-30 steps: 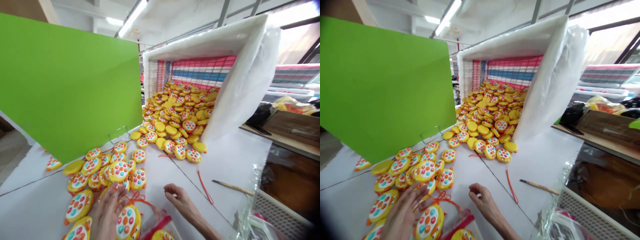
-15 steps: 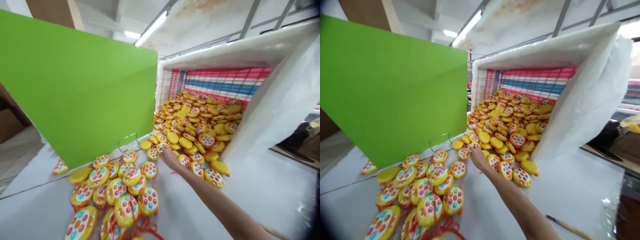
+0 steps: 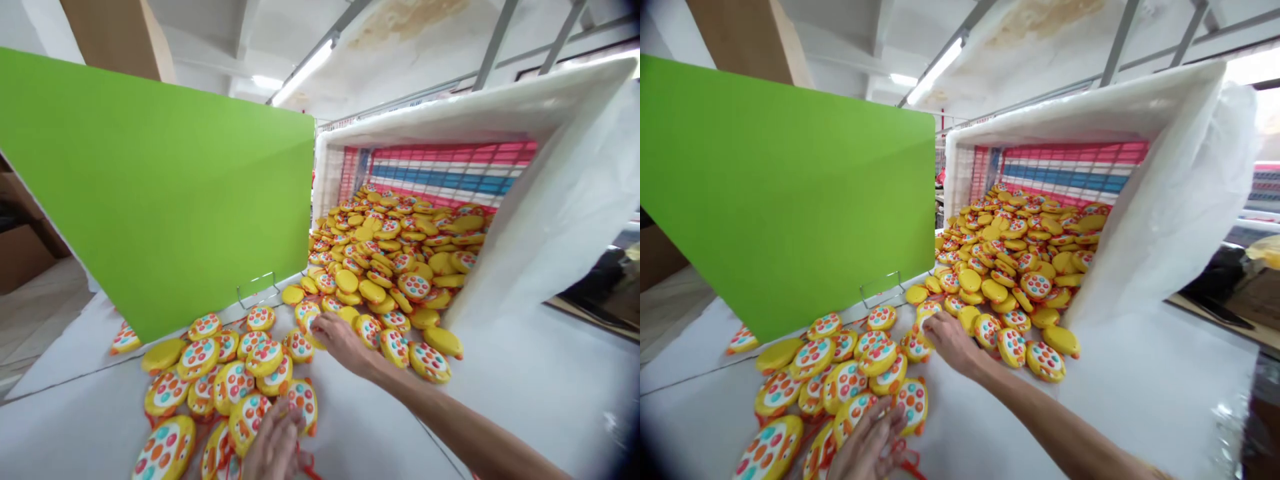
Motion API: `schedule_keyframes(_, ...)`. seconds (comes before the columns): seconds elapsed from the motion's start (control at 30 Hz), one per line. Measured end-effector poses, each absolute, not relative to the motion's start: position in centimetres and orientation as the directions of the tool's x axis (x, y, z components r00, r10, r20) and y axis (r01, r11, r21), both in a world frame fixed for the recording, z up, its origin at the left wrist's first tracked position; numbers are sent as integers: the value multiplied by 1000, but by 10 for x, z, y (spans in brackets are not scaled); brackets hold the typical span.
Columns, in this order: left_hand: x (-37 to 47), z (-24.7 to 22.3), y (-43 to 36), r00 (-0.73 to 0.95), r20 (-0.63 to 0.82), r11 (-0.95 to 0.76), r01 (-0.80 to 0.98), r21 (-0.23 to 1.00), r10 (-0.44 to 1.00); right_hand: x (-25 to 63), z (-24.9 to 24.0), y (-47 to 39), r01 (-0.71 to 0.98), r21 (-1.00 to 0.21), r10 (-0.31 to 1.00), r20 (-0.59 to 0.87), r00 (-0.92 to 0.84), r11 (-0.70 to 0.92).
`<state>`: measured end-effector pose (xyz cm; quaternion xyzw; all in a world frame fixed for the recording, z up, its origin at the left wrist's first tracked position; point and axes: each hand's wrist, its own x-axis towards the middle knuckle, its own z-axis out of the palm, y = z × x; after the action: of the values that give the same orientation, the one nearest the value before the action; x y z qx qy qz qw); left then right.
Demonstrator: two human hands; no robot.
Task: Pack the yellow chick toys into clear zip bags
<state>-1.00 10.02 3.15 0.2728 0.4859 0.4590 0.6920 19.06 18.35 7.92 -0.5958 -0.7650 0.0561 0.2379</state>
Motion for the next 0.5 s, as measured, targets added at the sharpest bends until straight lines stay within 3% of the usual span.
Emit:
schedule_keyframes(0.07, 2, 37, 93, 162, -447, 470, -428, 772, 880, 174, 88, 135, 826, -423, 919, 294, -263, 372)
schedule_keyframes(0.17, 14, 54, 68, 267, -346, 436, -508, 743, 900, 154, 98, 71, 689, -527, 867, 294, -402, 498)
schedule_keyframes(0.27, 11, 62, 38, 293, -348, 454, -521, 723, 890, 148, 98, 27, 602, -614, 853, 273, -444, 510)
schedule_keyframes(0.33, 4, 60, 20, 290, -390, 486, -509, 710, 874, 151, 92, 6, 547, -716, 900, 313, -304, 434)
schedule_keyframes(0.4, -5, 58, 4, 276, -420, 503, -483, 716, 864, 155, 83, -11, 441, -846, 949, 311, -50, 301)
schedule_keyframes(0.5, -12, 57, -17, 250, -441, 507, -415, 756, 862, 155, 70, -31, 211, -972, 983, 134, 126, 105)
